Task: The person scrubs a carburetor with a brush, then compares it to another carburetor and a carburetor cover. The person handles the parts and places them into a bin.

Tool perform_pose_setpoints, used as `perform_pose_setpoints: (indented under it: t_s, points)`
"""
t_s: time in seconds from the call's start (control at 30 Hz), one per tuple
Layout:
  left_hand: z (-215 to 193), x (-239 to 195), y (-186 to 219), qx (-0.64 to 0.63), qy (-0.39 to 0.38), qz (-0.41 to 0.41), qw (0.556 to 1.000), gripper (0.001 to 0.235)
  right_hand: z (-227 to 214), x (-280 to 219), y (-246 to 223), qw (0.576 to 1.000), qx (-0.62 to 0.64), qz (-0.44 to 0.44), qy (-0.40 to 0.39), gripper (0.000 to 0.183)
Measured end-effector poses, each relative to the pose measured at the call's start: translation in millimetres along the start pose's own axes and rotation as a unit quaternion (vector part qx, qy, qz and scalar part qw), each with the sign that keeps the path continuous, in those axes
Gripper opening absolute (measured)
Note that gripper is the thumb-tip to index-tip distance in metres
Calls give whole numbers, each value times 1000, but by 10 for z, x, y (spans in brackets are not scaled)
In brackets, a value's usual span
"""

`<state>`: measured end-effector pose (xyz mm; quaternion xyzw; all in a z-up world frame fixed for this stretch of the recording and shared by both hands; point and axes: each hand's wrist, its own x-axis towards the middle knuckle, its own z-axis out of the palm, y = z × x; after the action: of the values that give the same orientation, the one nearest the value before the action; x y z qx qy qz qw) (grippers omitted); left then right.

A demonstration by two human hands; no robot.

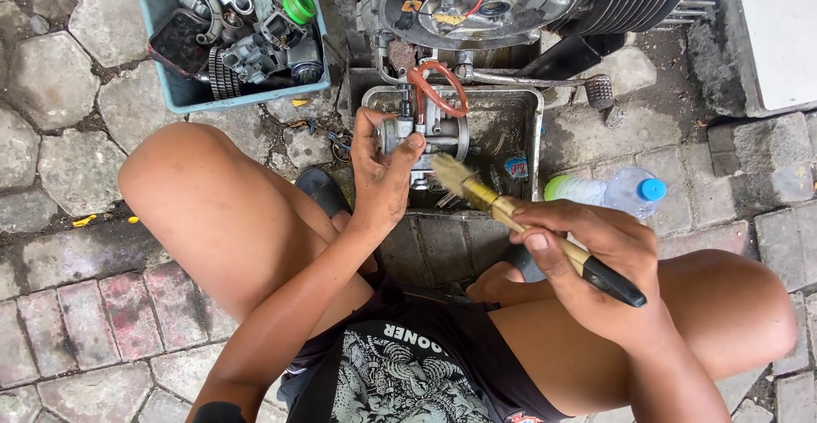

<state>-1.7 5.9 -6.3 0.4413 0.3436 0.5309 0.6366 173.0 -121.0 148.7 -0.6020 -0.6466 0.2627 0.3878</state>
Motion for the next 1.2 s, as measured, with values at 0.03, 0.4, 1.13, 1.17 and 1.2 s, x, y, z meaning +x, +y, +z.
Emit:
perform_pose_setpoints:
  t_s: [0.03,0.4,1.13,1.17,1.2]
  points:
    - [-4,-1,-24,0,0,1,1000,22,15,-7,35,1000,0,-1,0,24]
    - [32,-1,106,78,16,42,996,27,50,-3,40,998,7,39,53,25]
    - [54,-66,168,138,0,57,989,38,21,-24,47,992,22,101,78,26]
    - [51,-57,176,150,5,61,987,44,0,-17,41,992,27,95,72,24]
    - [47,-48,185,163,11,64,985,51,-21,-10,33,993,32,90,66,23]
